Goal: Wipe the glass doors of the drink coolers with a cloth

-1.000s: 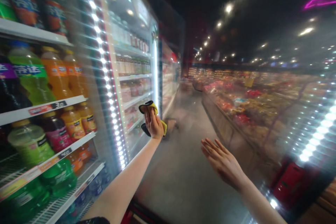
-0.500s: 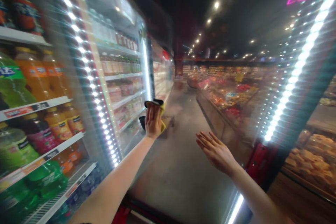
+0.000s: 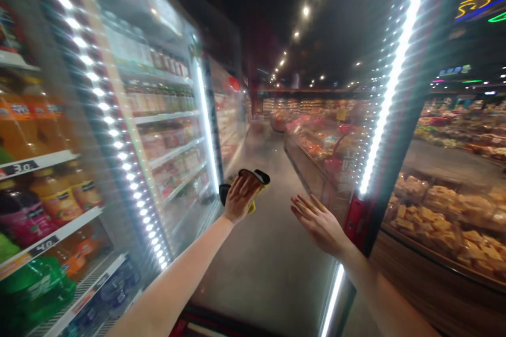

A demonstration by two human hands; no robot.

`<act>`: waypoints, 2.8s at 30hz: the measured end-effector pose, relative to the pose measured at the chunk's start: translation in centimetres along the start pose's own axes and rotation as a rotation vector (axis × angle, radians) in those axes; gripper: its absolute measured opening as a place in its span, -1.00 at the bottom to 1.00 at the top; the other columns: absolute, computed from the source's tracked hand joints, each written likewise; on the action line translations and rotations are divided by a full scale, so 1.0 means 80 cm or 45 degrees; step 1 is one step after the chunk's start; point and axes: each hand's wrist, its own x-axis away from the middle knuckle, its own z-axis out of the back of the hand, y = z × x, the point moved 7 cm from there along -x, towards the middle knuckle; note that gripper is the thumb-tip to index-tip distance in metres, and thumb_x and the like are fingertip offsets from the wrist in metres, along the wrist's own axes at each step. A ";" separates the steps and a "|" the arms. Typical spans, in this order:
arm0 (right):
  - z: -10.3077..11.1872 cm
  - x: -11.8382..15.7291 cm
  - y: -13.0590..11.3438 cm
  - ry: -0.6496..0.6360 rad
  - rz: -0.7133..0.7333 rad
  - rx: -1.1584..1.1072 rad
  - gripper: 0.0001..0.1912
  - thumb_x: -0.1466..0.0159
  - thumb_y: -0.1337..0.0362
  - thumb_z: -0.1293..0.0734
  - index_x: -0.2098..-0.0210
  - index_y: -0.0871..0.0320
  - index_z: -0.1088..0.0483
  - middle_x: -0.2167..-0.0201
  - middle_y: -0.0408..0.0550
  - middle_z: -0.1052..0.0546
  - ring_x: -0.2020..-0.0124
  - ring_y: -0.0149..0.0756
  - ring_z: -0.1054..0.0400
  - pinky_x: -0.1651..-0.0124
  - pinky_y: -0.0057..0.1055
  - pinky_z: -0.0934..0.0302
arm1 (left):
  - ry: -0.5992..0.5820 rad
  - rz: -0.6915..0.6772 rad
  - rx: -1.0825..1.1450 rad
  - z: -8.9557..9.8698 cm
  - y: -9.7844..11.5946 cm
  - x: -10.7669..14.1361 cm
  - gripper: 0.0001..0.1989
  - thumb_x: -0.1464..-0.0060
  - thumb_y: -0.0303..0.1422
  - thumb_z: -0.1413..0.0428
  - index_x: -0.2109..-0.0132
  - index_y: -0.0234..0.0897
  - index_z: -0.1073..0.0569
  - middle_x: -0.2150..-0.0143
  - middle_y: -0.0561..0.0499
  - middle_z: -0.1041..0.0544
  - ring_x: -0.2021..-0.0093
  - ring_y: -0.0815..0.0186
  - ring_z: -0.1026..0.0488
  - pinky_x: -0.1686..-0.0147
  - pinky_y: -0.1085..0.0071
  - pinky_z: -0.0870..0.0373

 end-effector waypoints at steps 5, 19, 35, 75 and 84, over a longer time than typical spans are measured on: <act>0.010 0.001 0.011 -0.012 -0.065 0.031 -0.35 -0.26 0.54 -0.21 -0.33 0.13 -0.27 -0.43 -0.03 -0.20 -0.48 -0.14 0.04 -0.47 0.02 0.03 | 0.163 0.314 -0.064 0.000 0.010 -0.113 -0.39 -0.26 -0.46 -0.04 -0.42 -0.13 -0.22 -0.49 -0.11 -0.13 -0.51 0.04 0.03 -0.46 -0.01 0.01; 0.014 0.045 0.032 0.000 -0.094 0.008 -0.51 -0.29 0.48 -0.25 -0.20 0.15 -0.42 -0.37 0.02 -0.31 -0.43 -0.11 -0.10 -0.41 0.02 -0.11 | -0.004 0.012 0.037 -0.026 0.071 -0.095 -0.37 -0.21 -0.48 -0.09 -0.38 0.04 -0.28 -0.43 0.01 -0.28 -0.44 0.09 -0.18 -0.45 0.07 -0.04; 0.078 0.091 0.049 0.244 -0.288 0.024 -0.49 -0.36 0.50 -0.21 -0.25 0.12 -0.38 -0.22 0.02 -0.49 -0.35 -0.19 -0.24 -0.42 -0.02 -0.15 | 0.061 -0.429 0.245 -0.059 0.182 -0.109 -0.44 -0.29 -0.49 -0.01 -0.39 -0.04 -0.26 -0.39 0.05 -0.33 -0.46 0.26 -0.13 -0.47 0.16 -0.03; 0.058 0.135 -0.001 0.362 -0.574 -0.067 -0.47 -0.36 0.52 -0.20 -0.27 0.08 -0.36 -0.25 -0.02 -0.47 -0.37 -0.18 -0.21 -0.40 -0.05 -0.14 | -0.019 -0.849 0.316 -0.103 0.251 -0.002 -0.52 -0.32 -0.50 0.02 -0.32 -0.11 -0.36 -0.39 0.15 -0.33 -0.46 0.37 -0.11 -0.47 0.29 0.01; 0.047 0.103 -0.020 0.454 -0.712 -0.145 -0.48 -0.33 0.53 -0.23 -0.23 0.11 -0.39 -0.25 0.02 -0.47 -0.38 -0.14 -0.20 -0.36 -0.05 -0.23 | -0.019 -0.213 0.099 -0.073 0.119 0.006 -0.39 -0.24 -0.46 -0.13 -0.39 -0.04 -0.28 -0.37 0.02 -0.35 -0.50 0.12 -0.02 -0.51 0.01 0.23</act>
